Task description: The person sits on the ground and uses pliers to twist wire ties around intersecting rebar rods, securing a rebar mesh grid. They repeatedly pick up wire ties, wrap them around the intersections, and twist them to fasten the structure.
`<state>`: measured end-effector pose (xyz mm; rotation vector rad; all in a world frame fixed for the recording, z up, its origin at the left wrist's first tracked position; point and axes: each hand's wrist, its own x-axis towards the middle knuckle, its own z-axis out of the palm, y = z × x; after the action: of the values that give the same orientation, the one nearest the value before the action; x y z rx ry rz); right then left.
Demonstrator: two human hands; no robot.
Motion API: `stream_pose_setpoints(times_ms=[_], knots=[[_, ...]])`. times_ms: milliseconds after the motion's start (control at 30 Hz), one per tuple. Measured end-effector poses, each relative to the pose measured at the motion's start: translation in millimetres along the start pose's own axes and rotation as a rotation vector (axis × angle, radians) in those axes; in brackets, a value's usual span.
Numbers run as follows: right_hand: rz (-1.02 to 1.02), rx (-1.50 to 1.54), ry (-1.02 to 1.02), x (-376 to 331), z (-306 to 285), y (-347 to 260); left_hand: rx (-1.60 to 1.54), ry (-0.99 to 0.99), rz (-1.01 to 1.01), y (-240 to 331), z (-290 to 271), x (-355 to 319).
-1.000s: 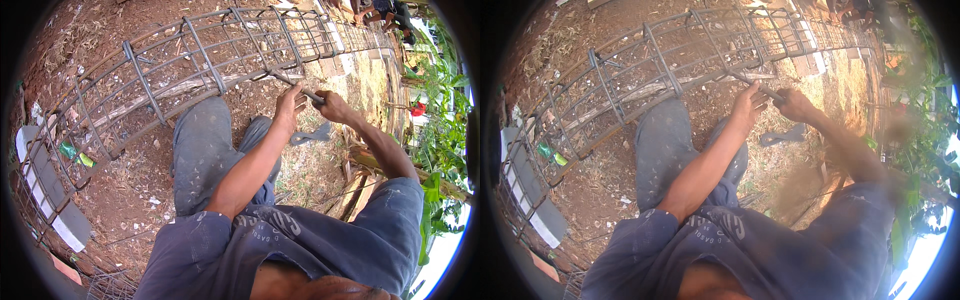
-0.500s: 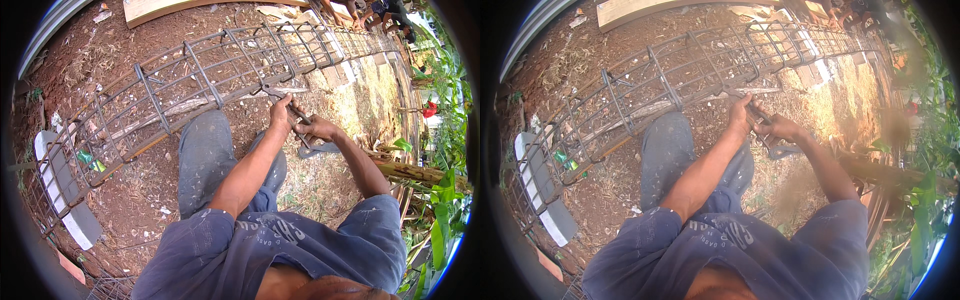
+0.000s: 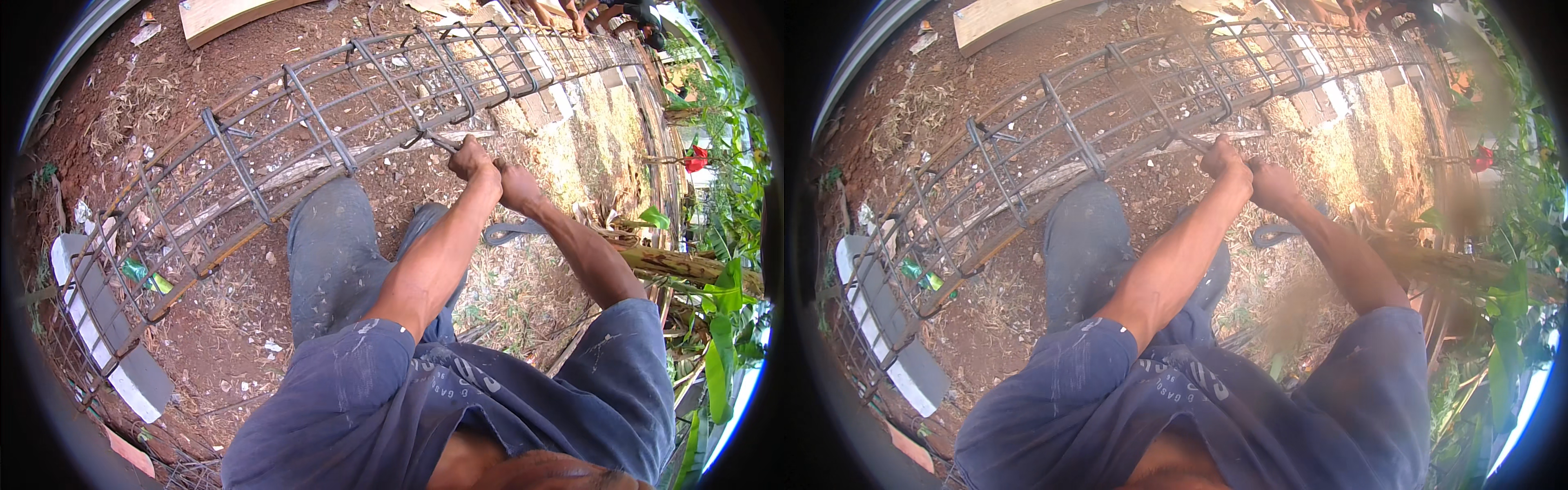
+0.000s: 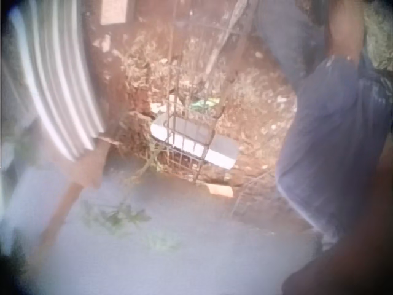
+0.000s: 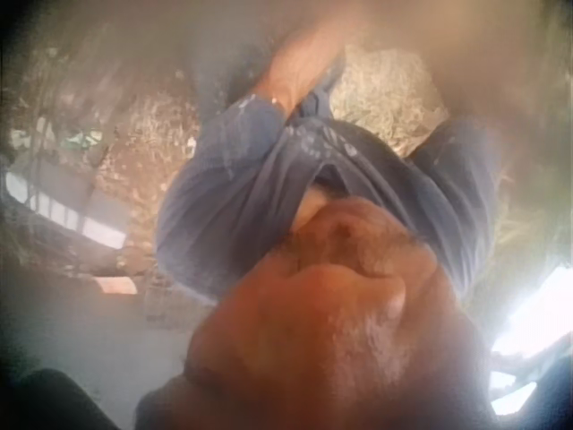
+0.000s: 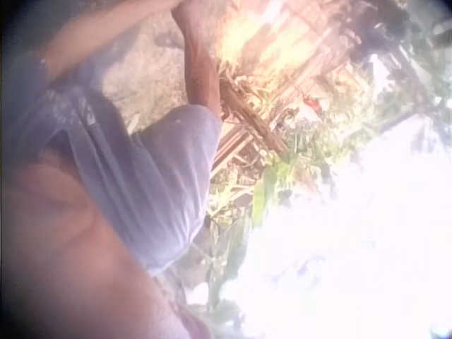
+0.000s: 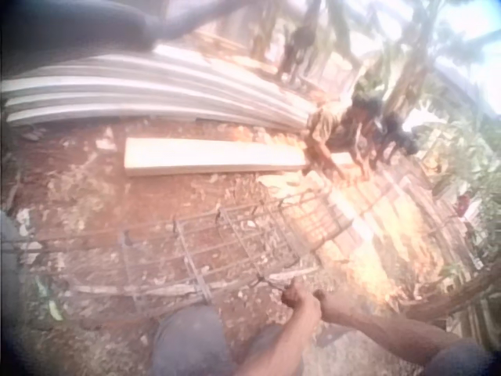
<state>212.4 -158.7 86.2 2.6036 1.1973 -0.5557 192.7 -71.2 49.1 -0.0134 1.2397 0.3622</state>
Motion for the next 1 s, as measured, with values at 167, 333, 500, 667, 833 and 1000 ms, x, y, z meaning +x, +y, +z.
stream_pose_setpoints(times_ms=[167, 333, 500, 667, 833, 1000], knots=[[-0.023, 0.4, -0.167, -11.8, 49.9, 15.0, 0.392, 0.174, 0.099, -4.1, -23.2, -9.1], [0.209, 1.406, -0.912, -65.8, 45.4, -5.7, 0.164, -0.123, 0.368, -14.0, -103.9, 19.9], [0.219, 1.593, -0.645, -121.2, 104.9, -35.2, 0.88, -0.135, 1.026, 3.5, -177.9, 16.3], [0.317, 2.213, -0.539, -162.5, 154.6, -69.7, 1.057, -0.296, 1.047, 5.5, -215.1, 15.7], [0.439, 2.575, -0.166, -166.7, 182.2, -59.2, 0.726, -0.565, -0.013, 2.7, -233.5, -12.4], [0.29, 2.522, 0.145, -150.5, 218.7, -17.0, 0.936, -0.885, -0.42, -21.2, -262.3, -58.7]])
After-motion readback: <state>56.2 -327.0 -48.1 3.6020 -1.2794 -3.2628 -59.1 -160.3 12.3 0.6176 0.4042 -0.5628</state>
